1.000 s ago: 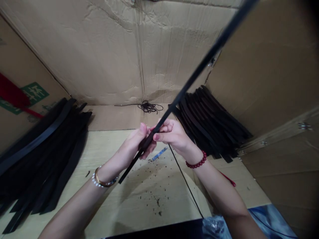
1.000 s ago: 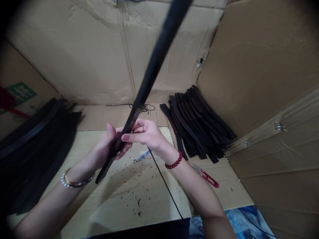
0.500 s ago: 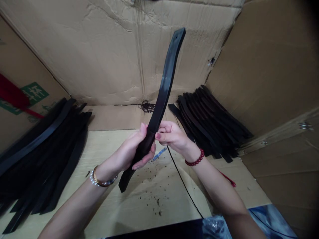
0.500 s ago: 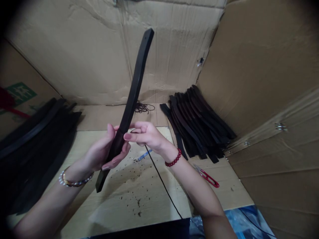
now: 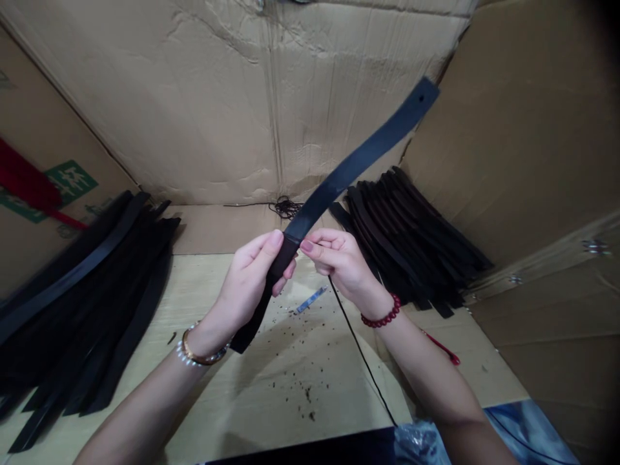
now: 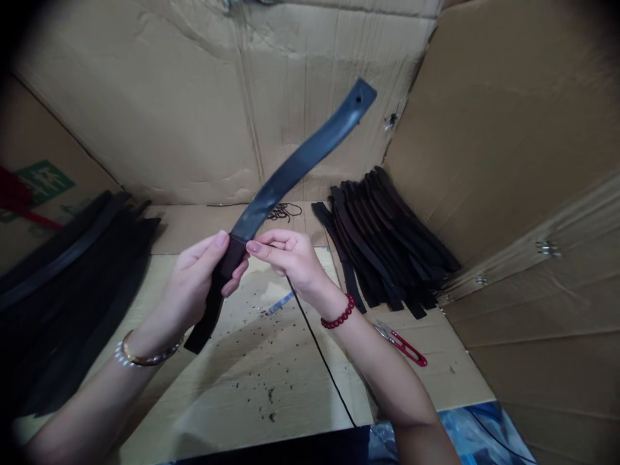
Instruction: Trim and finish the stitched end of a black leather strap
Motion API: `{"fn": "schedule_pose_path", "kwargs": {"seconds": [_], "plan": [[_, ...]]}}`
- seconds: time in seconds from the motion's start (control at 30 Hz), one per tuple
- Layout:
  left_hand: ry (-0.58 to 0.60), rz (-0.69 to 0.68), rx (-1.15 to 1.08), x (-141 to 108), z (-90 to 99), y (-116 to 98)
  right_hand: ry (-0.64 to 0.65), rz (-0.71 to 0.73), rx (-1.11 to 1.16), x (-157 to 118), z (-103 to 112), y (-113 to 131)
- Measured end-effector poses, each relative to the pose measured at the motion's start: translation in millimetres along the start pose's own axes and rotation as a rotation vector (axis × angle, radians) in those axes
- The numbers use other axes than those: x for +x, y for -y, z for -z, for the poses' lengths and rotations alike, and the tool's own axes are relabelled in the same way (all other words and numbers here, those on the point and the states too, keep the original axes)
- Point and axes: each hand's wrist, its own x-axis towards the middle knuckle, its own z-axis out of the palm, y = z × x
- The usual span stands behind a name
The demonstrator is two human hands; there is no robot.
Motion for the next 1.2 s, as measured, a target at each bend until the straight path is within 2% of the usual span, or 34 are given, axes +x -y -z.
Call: {"fn": "schedule_pose_path", "kwargs": {"seconds": [0.13,0.43,0.7,0.9,1.0,1.07,1.2], "plan": [[0.031,0.092,-0.196,-2.1,-3.2,5.6,0.112,-0.077,0.09,0.2,0.9,-3.1],[0.067,0.149,-0.312,-4.8,-6.1,9.1,0.125,-0.079,0.074,-2.1,0.3,-1.3],[0.239,0.275,-0.404,-10.4,-9.3,6.4,0.305,-0.128,0.083,0.9,7.1,-1.3],[0.266,0.298,-0.447,-11.4,-12.9,8.4,0.251,-0.104,0.081,-0.7,3.5,-6.2],[0.281,0.278,-0.412,-8.6,-13.3,12.5,0.182,-0.07,0.087,-3.1,-2.5,-1.7],[0.263,0.211,-0.335,-6.0,-12.0,14.3,0.126,-0.022,0.084,-4.9,-5.5,2.5],[0.145,0.057,-0.132,-1.7,-8.3,13.0,0.025,0.061,0.029,-6.6,-5.8,7.7]]}}
